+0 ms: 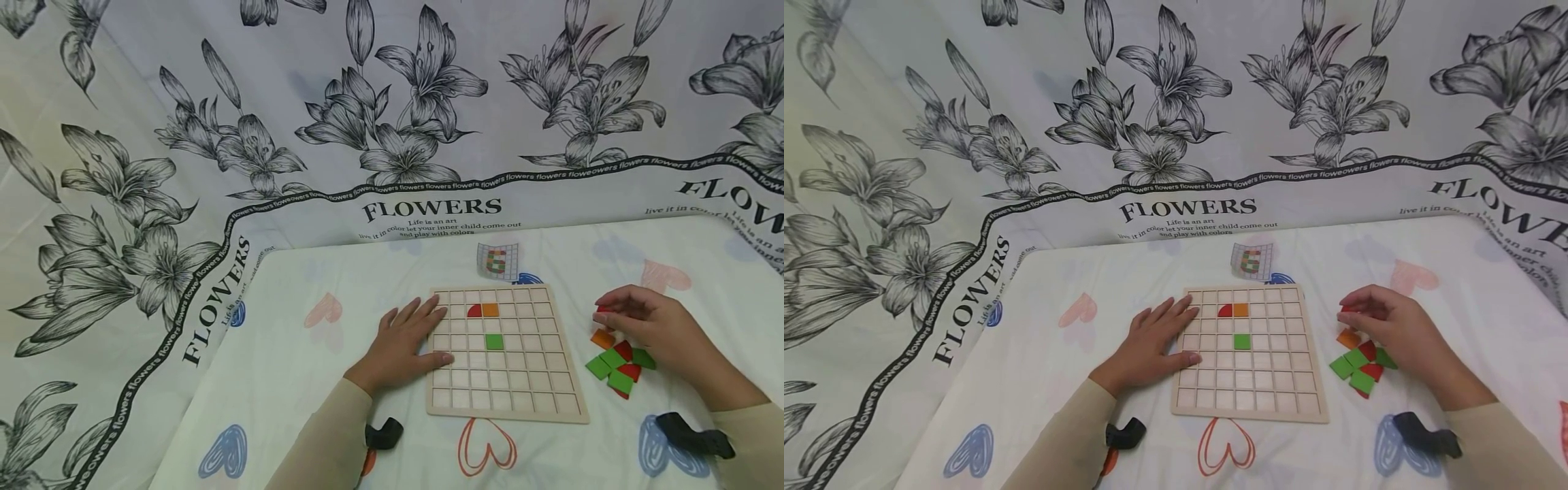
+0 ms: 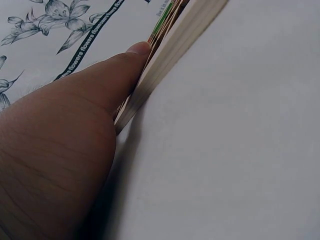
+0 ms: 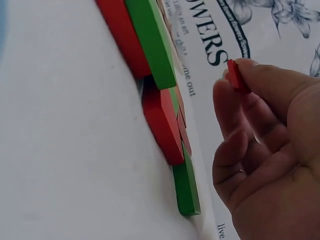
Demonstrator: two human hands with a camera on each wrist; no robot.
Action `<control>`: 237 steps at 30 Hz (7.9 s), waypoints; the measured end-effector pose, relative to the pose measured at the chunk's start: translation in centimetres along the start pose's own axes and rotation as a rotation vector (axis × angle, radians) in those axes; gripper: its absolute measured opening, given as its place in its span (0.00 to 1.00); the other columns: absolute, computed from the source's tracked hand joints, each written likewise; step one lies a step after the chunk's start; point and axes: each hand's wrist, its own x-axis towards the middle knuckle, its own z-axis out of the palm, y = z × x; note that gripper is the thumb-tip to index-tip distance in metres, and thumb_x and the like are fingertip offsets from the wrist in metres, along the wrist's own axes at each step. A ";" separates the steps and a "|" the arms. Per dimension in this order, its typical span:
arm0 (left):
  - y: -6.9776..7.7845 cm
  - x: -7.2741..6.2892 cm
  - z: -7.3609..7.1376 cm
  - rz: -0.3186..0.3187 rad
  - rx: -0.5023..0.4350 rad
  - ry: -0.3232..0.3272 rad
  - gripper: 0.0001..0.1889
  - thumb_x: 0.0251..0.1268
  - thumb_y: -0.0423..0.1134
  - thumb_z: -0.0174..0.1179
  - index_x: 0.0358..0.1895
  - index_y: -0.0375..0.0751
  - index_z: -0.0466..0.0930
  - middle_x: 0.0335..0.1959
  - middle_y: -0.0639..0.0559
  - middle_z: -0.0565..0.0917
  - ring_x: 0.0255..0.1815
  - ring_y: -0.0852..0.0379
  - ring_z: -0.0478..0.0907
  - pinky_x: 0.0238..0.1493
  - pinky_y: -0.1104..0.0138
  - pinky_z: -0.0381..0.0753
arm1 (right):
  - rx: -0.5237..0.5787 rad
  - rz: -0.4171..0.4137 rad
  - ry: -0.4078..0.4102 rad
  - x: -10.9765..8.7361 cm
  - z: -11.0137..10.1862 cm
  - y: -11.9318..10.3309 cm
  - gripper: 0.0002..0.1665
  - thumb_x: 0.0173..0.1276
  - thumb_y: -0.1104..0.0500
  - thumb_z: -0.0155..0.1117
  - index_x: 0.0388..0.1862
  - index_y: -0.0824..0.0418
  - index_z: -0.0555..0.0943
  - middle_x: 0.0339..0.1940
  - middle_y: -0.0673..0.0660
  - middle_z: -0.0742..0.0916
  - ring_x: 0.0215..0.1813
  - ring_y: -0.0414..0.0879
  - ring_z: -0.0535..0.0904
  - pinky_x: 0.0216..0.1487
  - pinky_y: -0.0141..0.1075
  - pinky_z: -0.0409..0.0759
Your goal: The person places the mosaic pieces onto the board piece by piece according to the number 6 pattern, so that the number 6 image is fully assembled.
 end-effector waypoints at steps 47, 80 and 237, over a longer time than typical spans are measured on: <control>0.1 0.0 -0.1 -0.007 -0.007 -0.006 0.47 0.75 0.75 0.55 0.90 0.60 0.54 0.90 0.66 0.44 0.90 0.56 0.36 0.83 0.43 0.37 | 0.088 -0.043 -0.028 -0.3 1.0 -2.7 0.11 0.79 0.63 0.71 0.56 0.65 0.85 0.42 0.60 0.93 0.38 0.48 0.89 0.37 0.32 0.85; 0.0 -0.1 -0.2 -0.010 -0.018 -0.001 0.48 0.75 0.76 0.55 0.90 0.61 0.56 0.90 0.65 0.46 0.90 0.54 0.37 0.83 0.40 0.39 | 0.132 -0.154 -0.099 2.5 3.5 -6.9 0.10 0.81 0.64 0.69 0.57 0.65 0.85 0.45 0.59 0.91 0.43 0.48 0.88 0.46 0.30 0.85; -0.1 0.4 0.6 -0.015 -0.001 -0.013 0.48 0.74 0.77 0.53 0.90 0.63 0.55 0.90 0.67 0.45 0.90 0.56 0.36 0.83 0.41 0.39 | 0.075 0.045 -0.229 1.3 -1.3 0.1 0.36 0.94 0.44 0.30 0.79 0.66 0.71 0.68 0.68 0.82 0.57 0.31 0.81 0.54 0.23 0.77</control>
